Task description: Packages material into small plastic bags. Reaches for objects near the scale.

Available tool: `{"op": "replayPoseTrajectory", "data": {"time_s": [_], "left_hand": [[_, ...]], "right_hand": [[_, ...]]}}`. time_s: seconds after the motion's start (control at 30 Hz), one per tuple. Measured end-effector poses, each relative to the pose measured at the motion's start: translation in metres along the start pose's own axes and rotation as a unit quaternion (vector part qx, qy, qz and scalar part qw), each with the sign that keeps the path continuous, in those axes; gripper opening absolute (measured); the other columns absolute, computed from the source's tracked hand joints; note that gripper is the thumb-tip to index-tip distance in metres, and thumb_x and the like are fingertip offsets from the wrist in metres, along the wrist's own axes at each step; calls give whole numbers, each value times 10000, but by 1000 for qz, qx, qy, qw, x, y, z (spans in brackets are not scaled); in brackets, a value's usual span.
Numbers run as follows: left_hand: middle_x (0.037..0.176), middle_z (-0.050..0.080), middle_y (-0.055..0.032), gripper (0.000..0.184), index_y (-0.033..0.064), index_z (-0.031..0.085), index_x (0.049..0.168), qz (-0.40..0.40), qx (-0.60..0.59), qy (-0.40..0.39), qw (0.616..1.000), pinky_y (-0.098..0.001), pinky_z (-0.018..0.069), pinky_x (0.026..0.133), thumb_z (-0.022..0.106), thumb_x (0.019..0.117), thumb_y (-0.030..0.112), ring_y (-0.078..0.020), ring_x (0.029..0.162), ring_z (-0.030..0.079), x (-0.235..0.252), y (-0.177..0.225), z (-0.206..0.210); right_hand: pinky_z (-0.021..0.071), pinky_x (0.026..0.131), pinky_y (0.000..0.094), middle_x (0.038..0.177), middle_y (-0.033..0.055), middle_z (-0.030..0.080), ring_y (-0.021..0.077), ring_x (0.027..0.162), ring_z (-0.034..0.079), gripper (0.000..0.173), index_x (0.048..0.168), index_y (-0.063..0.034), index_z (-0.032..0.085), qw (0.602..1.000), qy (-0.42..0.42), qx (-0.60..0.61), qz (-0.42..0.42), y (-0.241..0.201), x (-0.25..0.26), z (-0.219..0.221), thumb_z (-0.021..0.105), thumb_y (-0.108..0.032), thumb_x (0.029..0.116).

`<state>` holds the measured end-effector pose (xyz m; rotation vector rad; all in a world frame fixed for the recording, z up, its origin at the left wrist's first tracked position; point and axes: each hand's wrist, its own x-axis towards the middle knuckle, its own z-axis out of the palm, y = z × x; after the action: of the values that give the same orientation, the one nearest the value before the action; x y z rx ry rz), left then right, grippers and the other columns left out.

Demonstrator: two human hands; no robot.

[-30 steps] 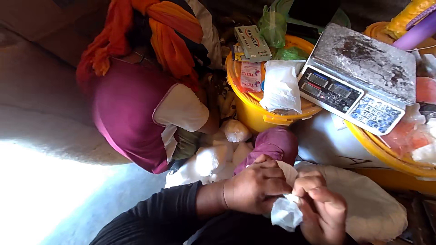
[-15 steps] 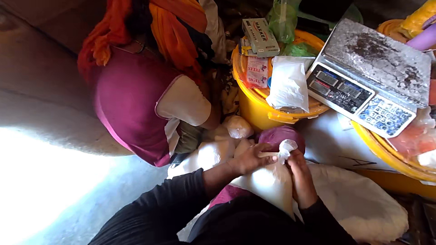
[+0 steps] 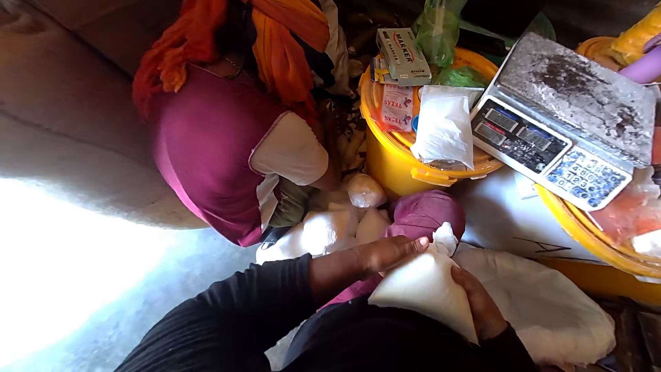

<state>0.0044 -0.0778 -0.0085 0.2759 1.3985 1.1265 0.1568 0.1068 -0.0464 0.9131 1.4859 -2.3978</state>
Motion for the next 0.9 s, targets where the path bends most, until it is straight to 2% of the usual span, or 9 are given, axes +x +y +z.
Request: {"op": "replayPoseTrajectory", "data": {"time_s": [0.1, 0.17, 0.27, 0.33, 0.43, 0.5, 0.6, 0.77, 0.9], "left_hand": [[994, 685, -43, 501, 58, 572, 1290, 34, -82, -5, 996, -345, 578, 821, 410, 1061, 474, -112, 884, 680, 5, -14, 8], [1083, 680, -75, 580, 69, 471, 1408, 35, -129, -3, 991, -369, 585, 834, 547, 991, 464, -147, 933, 686, -1, -17, 14], [1415, 543, -125, 1171, 67, 146, 1595, 119, -107, -34, 986, -378, 559, 962, 817, 726, 473, -164, 1178, 628, -14, -19, 16], [1525, 458, -175, 1308, 13, 110, 1610, 205, -12, -46, 978, -362, 499, 1051, 864, 671, 523, -178, 1301, 557, -17, -19, 16], [1423, 562, -169, 1202, -38, 223, 1571, 243, 75, -46, 966, -352, 501, 1048, 876, 678, 432, -176, 1243, 597, -16, -16, 17], [1435, 534, -207, 1153, -25, 278, 1564, 228, 107, -51, 966, -406, 490, 1059, 879, 681, 407, -231, 1253, 584, -15, -16, 16], [1475, 469, -274, 1055, -10, 327, 1559, 185, 142, -39, 972, -485, 468, 1072, 896, 717, 272, -327, 1284, 553, -19, -9, 19], [1228, 644, -156, 627, 27, 574, 1354, 176, 156, -7, 972, -423, 529, 948, 809, 825, 269, -208, 1074, 636, -12, -3, 20], [1224, 639, -131, 519, 25, 661, 1232, 252, 185, -24, 950, -364, 529, 924, 842, 792, 231, -166, 1060, 624, -14, 3, 18]], "right_hand": [[631, 773, 295, 968, 34, 744, 96, 861, 731, 526, 1268, -77, 552, 999, 30, 31, -27, 5, -5, 1, 710, -353, 849], [633, 761, 302, 964, 41, 736, 112, 849, 731, 523, 1246, -63, 545, 997, 27, 19, -76, 2, -13, 4, 756, -306, 834], [626, 822, 295, 1045, -3, 755, 92, 921, 727, 523, 1224, -155, 674, 977, -63, 14, -203, -2, -25, 1, 871, -353, 782], [600, 893, 267, 1144, -65, 738, 53, 1018, 700, 549, 1276, -244, 678, 957, -104, -47, -267, -2, -32, -3, 867, -379, 778], [575, 954, 257, 1224, -95, 687, 27, 1101, 661, 827, 1373, -187, 524, 951, -130, -138, -243, -3, -37, -8, 888, -499, 699], [593, 908, 253, 1149, -67, 702, 25, 1041, 680, 954, 1343, -91, 491, 961, -110, -174, -187, -6, -39, -9, 919, -533, 614], [614, 801, 249, 1001, -43, 733, 41, 896, 711, 794, 1215, -76, 590, 969, -40, -185, -159, -9, -40, 0, 921, -492, 626], [618, 819, 270, 1010, -23, 753, 72, 907, 716, 447, 1117, -145, 723, 961, -33, -109, -252, -1, -27, 1, 886, -360, 762], [591, 902, 255, 1155, -75, 717, 40, 1030, 680, 451, 1166, -255, 734, 937, -33, -119, -327, 6, -28, -4, 891, -363, 757]]}}
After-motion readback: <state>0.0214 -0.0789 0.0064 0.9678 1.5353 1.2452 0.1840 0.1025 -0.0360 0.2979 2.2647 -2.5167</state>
